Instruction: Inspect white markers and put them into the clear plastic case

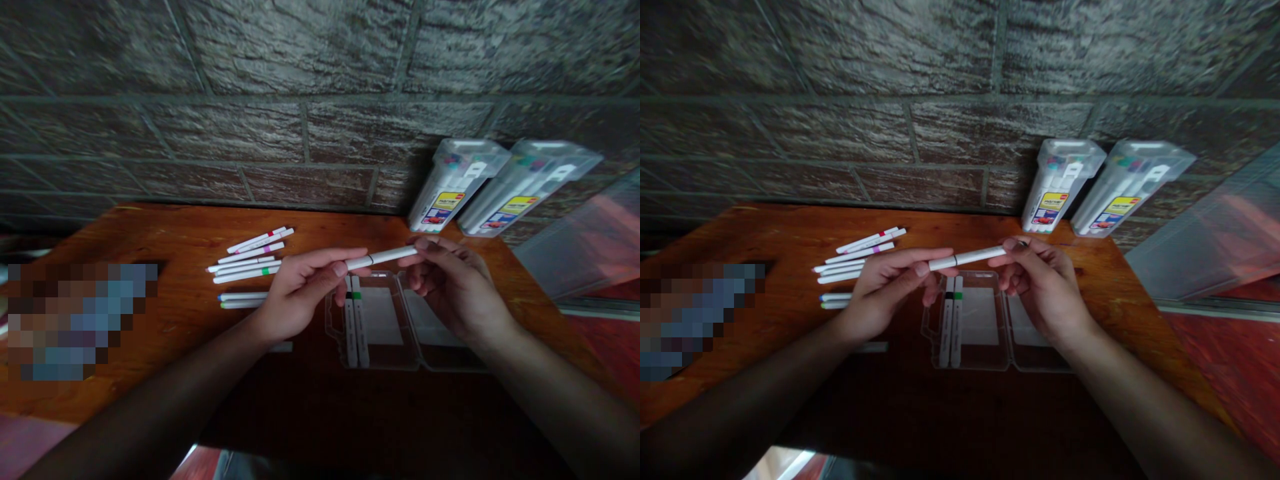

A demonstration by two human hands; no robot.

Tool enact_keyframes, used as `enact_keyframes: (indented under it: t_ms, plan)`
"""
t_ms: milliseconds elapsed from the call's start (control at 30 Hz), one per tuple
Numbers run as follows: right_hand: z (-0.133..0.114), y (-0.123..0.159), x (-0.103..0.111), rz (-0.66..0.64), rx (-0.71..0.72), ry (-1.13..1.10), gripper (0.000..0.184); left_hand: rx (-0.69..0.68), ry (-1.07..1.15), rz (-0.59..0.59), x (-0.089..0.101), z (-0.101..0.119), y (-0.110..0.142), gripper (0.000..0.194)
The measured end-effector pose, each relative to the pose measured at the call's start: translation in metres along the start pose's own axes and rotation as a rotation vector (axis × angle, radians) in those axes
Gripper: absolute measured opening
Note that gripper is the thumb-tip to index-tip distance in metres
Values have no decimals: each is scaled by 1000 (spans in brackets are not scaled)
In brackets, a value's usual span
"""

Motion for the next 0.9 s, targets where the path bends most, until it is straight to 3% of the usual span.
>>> enact_keyframes:
  t_ms: [433,900]
  plan:
    - [-1,0,-1,-8,12,-10,21,-41,-9,-5,1,1,-2,28]
    - [-6,6,-7,-74,117,141,20,47,-115,162,11,-6,-2,20]
Point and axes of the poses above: each hand's wrist, its own y-axis away from the middle knuckle, its own x-axis out of the back of the hand, z = x × y, the point moved 7 cm from there along -y, towards the middle knuckle, and after that the axes turned 14 degrees about -z, right-handed, at the moved point
